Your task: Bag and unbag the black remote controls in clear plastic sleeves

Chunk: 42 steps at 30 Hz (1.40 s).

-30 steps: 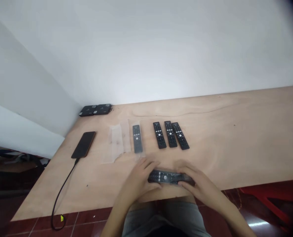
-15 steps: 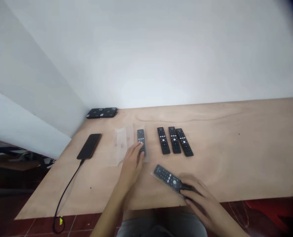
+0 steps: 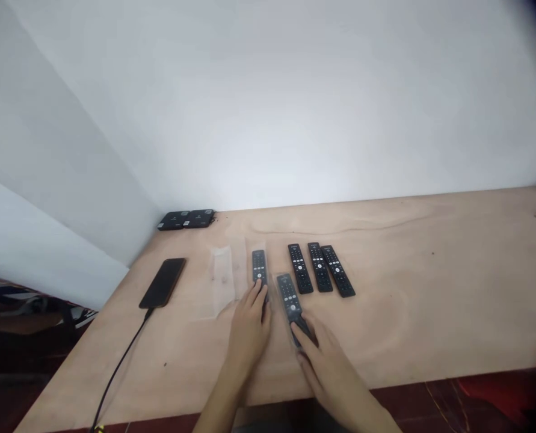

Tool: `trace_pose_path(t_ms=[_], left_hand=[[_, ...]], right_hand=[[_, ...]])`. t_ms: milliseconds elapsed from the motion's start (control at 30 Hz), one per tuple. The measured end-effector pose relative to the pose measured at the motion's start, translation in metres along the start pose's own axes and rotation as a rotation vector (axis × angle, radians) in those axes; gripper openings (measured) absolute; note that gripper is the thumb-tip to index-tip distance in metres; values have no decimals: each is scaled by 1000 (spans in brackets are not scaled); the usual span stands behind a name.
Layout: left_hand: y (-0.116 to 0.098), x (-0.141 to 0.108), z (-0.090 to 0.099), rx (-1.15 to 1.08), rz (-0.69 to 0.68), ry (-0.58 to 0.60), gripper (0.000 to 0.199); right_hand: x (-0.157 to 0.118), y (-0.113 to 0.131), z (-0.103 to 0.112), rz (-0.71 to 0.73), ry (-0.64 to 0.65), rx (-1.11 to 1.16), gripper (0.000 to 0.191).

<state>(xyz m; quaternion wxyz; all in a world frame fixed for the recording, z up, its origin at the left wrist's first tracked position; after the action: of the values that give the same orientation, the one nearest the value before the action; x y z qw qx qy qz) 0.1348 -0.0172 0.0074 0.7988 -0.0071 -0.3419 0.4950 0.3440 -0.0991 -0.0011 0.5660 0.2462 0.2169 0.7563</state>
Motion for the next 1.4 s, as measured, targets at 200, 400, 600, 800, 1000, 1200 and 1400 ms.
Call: trace_pose_path(t_ms=[200,400,600,800,1000,1200,1400], left_hand=[[4,-9,6,-47,15,-141,24],[-1,-2,11,-88,51,-138,20],[-2,0,9,-88,36,-117,28],[0,0,7,-77,28,-120,32],[0,0,8,-83,49,-119,27],[1,-2,12,-130,45,-157,23],[8,-6,14,-151,77,-181,28]], right_hand=[[53,18,-33,1,-100,-63,64],[89,27,-48,-47,-104,-163,69],[92,26,-50,-85,-119,-199,73],[96,22,-54,-131,-115,-203,71],[94,28,-42,-112,-194,-116,59],[85,20,-23,-69,-279,155,47],[85,10,-21,-46,-293,260,59]])
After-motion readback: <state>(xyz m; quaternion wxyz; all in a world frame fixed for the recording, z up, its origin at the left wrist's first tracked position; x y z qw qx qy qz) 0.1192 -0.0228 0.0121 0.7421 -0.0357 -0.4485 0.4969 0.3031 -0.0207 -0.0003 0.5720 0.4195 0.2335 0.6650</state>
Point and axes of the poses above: each hand's wrist, its own x-axis towards the middle knuckle, its own z-axis out of the back of the hand, y = z × x, the point moved 6 cm from there along x, towards the middle knuckle, and after that the axes turned 11 degrees about -z, right-handed, at the moved point
